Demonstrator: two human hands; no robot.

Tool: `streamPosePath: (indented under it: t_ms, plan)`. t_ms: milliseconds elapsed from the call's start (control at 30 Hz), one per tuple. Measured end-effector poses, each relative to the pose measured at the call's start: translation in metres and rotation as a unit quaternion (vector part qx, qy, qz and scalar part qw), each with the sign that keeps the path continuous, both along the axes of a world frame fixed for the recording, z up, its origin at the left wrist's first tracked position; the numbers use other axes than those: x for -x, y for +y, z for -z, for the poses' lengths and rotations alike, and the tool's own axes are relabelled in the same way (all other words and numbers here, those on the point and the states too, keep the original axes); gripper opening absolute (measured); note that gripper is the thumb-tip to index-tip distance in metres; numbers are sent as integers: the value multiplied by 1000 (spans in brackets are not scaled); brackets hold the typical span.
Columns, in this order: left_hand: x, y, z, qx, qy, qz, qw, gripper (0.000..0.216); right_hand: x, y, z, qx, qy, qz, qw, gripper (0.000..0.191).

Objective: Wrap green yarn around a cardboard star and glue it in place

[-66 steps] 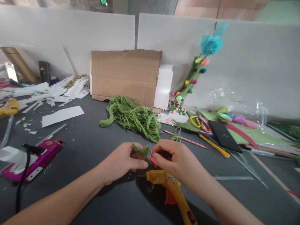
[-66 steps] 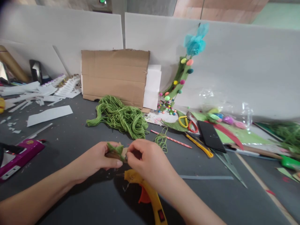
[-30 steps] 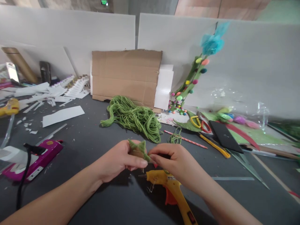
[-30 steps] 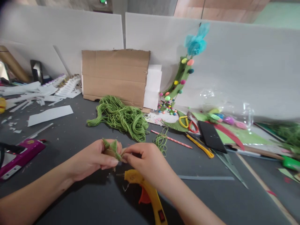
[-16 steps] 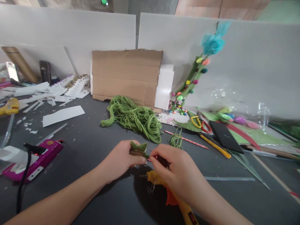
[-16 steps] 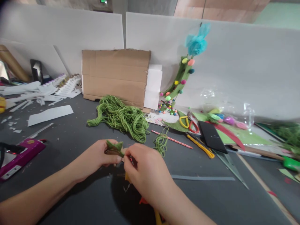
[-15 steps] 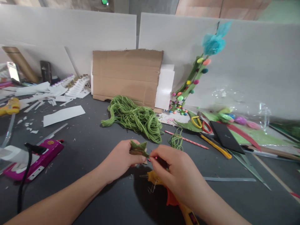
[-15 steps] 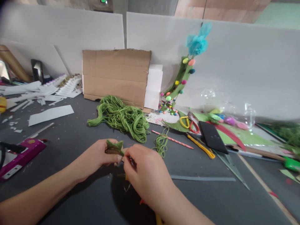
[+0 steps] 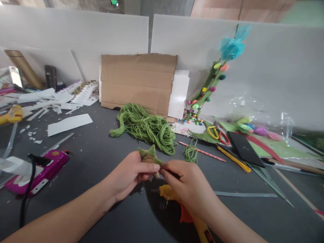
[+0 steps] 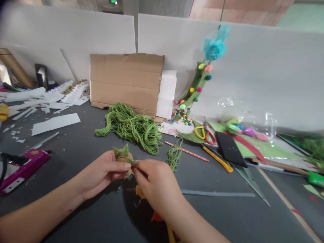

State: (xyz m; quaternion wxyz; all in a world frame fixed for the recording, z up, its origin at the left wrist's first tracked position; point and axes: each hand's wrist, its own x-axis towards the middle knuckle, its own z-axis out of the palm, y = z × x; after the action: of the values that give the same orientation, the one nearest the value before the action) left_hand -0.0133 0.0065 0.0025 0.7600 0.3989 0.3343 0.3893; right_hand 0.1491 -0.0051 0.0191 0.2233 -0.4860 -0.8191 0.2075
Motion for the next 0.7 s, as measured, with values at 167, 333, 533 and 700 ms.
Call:
streamPosePath:
  t_ms: [167, 333, 533, 700]
  plan:
    - [3, 1, -5, -15, 30, 50, 998, 15, -7, 9, -14, 123, 63, 0, 990, 20]
    - [3, 3, -6, -57, 151, 90, 983, 10, -12, 9, -21, 97, 19, 2, 995, 19]
    - [0, 1, -1, -74, 231, 30, 970, 11, -7, -1, -18, -13, -86, 21, 996, 20]
    - [-2, 1, -3, -64, 211, -29, 975, 12, -1, -6, -12, -38, -100, 10, 994, 20]
